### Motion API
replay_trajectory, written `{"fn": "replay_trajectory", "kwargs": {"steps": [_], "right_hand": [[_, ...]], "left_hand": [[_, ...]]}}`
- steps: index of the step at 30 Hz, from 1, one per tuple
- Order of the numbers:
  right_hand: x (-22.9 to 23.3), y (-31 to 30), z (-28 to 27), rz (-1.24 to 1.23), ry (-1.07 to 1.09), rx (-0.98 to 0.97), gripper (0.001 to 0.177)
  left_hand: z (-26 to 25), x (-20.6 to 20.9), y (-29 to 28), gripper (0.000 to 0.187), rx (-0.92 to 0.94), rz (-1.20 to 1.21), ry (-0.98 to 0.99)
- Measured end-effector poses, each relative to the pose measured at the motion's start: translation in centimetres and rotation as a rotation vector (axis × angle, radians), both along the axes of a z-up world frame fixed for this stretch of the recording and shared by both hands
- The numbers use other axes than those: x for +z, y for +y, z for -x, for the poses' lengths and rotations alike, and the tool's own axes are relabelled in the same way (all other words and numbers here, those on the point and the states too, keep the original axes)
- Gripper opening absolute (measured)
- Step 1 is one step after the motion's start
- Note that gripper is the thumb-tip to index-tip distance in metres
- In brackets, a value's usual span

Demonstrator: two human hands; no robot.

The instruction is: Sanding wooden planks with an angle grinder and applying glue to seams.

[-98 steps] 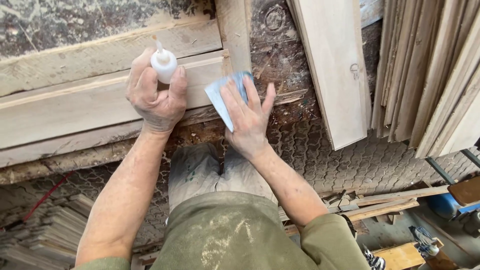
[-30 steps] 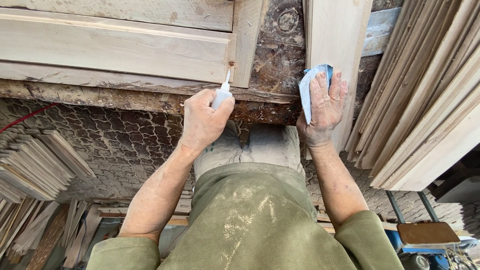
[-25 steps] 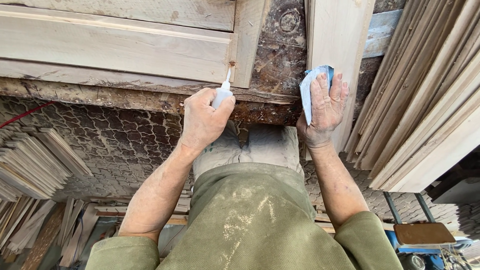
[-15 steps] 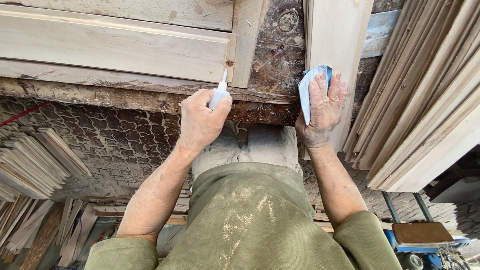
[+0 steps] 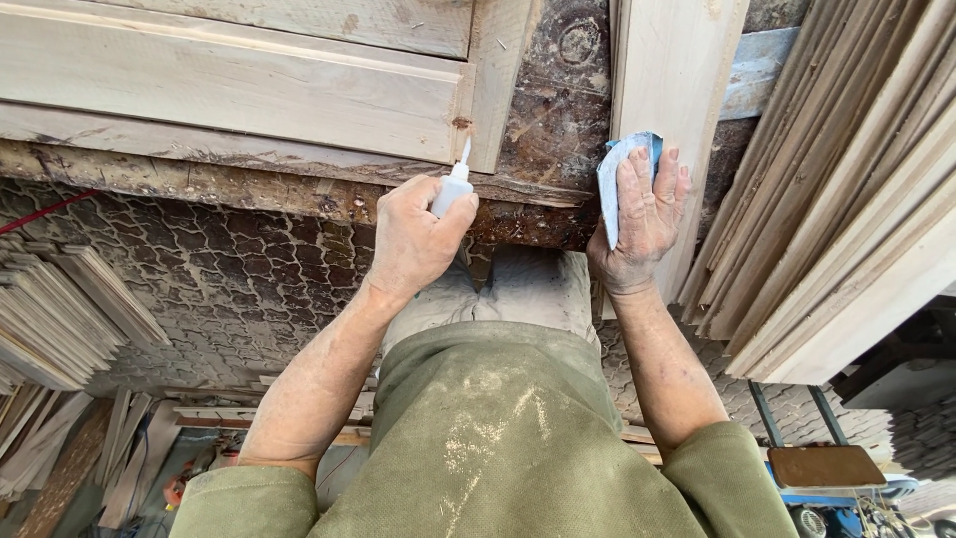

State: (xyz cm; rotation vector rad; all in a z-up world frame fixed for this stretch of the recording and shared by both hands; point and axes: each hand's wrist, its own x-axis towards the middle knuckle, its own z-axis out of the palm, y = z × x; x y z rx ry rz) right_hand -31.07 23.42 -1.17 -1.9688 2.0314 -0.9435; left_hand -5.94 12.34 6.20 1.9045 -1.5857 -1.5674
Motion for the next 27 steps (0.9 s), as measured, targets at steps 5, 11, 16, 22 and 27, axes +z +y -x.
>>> {"fn": "replay_trajectory", "kwargs": {"steps": [5, 11, 16, 22, 27], "right_hand": [[-0.5, 0.0, 2.4, 0.152, -0.266, -0.057, 0.038], [9.0, -1.9, 3.2, -0.547, 0.117, -0.161, 0.107], [12.0, 1.0, -2.4, -0.456, -0.343, -0.024, 0.059], [10.8, 1.7, -5.8, -0.647, -0.920, -0.015, 0.048], [6.8, -1.8, -2.4, -0.360, -0.400, 0.129, 0.047]], "left_hand": [[-0.4, 2.0, 1.1, 0.017, -0.033, 0.100, 0.055], [1.5, 1.7, 5.0, 0.027, -0.060, 0.266, 0.219], [3.7, 1.0, 7.0, 0.025, 0.010, 0.282, 0.246], [1.9, -1.3, 7.7, 0.025, -0.047, 0.328, 0.183], [-3.6, -4.0, 4.9, 0.015, 0.012, 0.368, 0.061]]}}
